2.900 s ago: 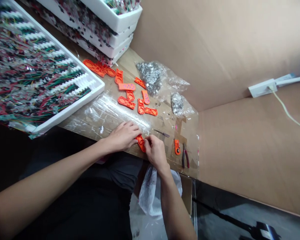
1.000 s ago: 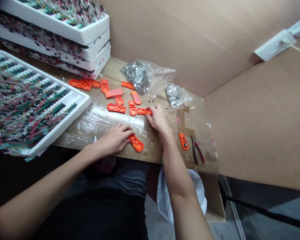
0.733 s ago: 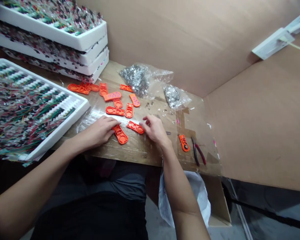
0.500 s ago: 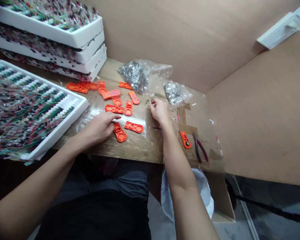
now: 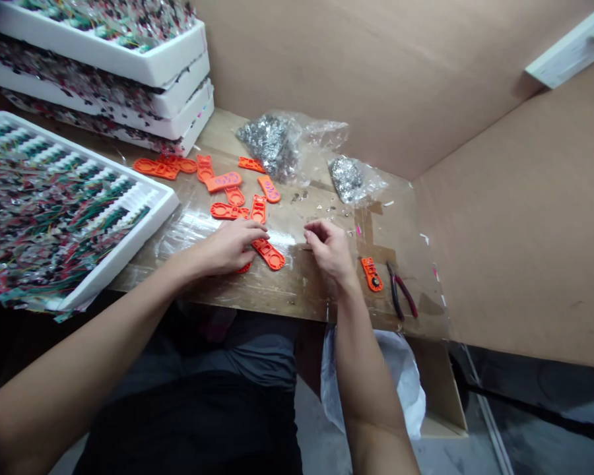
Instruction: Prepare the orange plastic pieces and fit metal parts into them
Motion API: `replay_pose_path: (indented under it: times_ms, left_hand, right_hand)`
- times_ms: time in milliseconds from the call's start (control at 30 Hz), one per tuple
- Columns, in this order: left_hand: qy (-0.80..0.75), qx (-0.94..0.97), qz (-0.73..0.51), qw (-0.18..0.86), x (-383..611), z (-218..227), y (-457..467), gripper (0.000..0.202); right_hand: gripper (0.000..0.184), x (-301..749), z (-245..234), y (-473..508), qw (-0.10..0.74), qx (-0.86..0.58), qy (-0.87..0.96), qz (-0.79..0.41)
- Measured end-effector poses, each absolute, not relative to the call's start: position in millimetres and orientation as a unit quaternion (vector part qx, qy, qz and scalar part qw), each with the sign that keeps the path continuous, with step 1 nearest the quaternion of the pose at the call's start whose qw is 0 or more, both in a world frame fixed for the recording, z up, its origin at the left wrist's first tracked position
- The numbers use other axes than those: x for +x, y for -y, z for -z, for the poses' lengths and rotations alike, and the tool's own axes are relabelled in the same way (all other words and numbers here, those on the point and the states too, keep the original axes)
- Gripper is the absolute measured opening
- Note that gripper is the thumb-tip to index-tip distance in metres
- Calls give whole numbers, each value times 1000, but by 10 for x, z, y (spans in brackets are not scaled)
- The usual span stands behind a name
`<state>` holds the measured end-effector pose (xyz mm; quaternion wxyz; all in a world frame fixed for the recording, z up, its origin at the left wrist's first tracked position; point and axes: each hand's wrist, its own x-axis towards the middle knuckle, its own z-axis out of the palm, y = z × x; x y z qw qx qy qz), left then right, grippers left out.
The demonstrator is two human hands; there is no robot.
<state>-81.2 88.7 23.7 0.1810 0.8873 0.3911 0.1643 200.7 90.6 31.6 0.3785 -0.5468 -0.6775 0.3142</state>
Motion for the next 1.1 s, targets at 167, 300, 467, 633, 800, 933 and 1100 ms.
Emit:
replay_pose_path:
  times_ms: [167, 300, 467, 633, 800, 933, 1100]
  left_hand:
    - [-433, 866, -189, 162, -779, -277, -781, 33]
    - [-518, 829, -197, 73, -553, -306, -520, 55]
    - [-503, 841, -189, 62, -422, -228, -376, 50]
    - [-440, 871, -188, 113, -645, -158, -442, 39]
    - [-408, 878, -192, 160, -859, -74, -460, 52]
    - [-398, 871, -219, 189, -1039, -25, -533, 63]
    - [-436, 815, -323, 203, -1240, -61, -565, 56]
  right_hand:
    - [22, 2046, -244, -345, 397, -586, 608, -360]
    - [22, 2040, -150, -168, 369, -595, 634, -329]
    - [21, 1955, -148, -24, 315, -589, 681, -301]
    - [20, 1707, -92, 131, 277, -572, 734, -240]
    - [23, 1487, -46, 115, 260, -563, 765, -175]
    - [26, 1364, -39, 99, 234, -561, 782, -141]
    - [19, 1295, -14, 102, 221, -560, 789, -118]
